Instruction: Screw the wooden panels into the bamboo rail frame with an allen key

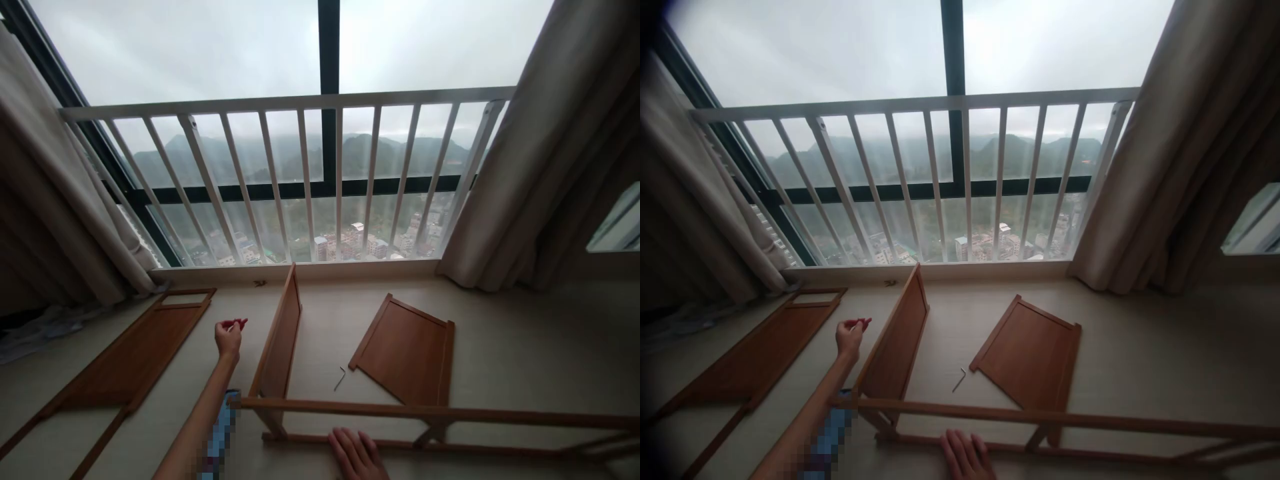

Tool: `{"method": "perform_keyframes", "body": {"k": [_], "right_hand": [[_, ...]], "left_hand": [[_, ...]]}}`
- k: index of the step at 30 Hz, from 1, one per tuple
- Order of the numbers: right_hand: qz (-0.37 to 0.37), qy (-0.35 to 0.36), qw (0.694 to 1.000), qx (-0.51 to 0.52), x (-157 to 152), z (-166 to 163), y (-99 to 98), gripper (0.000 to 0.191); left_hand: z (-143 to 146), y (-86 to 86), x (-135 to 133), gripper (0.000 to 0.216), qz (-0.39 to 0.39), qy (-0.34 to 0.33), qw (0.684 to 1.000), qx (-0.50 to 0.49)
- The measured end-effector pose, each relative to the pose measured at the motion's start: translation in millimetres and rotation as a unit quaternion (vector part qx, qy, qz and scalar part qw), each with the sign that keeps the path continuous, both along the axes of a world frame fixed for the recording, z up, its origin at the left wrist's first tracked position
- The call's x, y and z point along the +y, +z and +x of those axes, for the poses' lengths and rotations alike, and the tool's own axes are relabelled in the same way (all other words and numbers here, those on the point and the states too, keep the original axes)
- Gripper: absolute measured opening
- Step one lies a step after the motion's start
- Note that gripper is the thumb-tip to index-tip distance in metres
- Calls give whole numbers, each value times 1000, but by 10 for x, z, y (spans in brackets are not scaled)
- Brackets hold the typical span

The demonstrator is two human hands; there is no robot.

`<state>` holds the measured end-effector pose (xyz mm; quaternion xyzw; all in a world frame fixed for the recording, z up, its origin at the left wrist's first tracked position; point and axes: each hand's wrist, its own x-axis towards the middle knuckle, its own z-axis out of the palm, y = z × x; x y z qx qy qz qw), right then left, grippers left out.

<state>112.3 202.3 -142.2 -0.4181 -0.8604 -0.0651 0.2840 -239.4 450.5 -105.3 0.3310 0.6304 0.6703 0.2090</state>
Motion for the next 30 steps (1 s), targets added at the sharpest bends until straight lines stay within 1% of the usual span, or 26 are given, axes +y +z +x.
{"method": "perform_keyframes", "body": {"k": [1, 2, 3, 5, 6, 7, 10, 12, 14, 16, 19, 22, 24, 26, 28, 30], "right_hand": [[-13, 10, 1000, 0, -45, 33, 26, 59], [-46, 8, 999, -3, -101, 63, 63, 62], [-74, 8, 997, -3, -163, 90, 106, 63], [-124, 0, 992, 6, -287, 128, 194, 61], [-136, -3, 991, 13, -341, 141, 229, 60], [-144, -4, 989, 20, -385, 150, 255, 58], [-154, 2, 988, 31, -469, 170, 277, 57], [-154, 4, 987, 36, -501, 182, 267, 56], [-151, 4, 988, 41, -531, 194, 256, 55], [-145, 6, 988, 45, -559, 209, 252, 54], [-132, 20, 990, 51, -586, 245, 269, 52], [-111, 38, 992, 52, -606, 313, 313, 50], [-94, 52, 993, 49, -646, 382, 343, 46], [-80, 54, 994, 46, -728, 477, 357, 42], [-72, 46, 995, 42, -846, 603, 345, 37], [-70, 37, 996, 33, -975, 765, 313, 33]], "left_hand": [[93, 30, -204, 22, 15, -1, 1000, -21], [185, 49, -431, 25, 41, -2, 998, -56], [273, 58, -680, 29, 58, -2, 994, -91], [437, 50, -1234, 32, 80, 14, 990, -112], [516, 33, -1529, 33, 72, 20, 991, -108], [597, 8, -1828, 32, 58, 54, 992, -99], [867, -97, -2671, 31, -9, 47, 998, -51], [1064, -170, -3114, 33, -60, -29, 997, -28], [1249, -220, -3415, 39, -99, -86, 991, -35], [1397, -229, -3569, 43, -123, -134, 982, -55], [1556, -156, -3604, 41, -124, -194, 972, -47], [1703, -14, -3559, 33, -113, -254, 961, 8], [1825, 78, -3535, 25, -97, -283, 952, 61], [1967, 130, -3513, 22, -88, -307, 941, 107], [2117, 120, -3483, 20, -78, -322, 934, 132], [2249, 53, -3444, 18, -70, -330, 930, 144]]}}
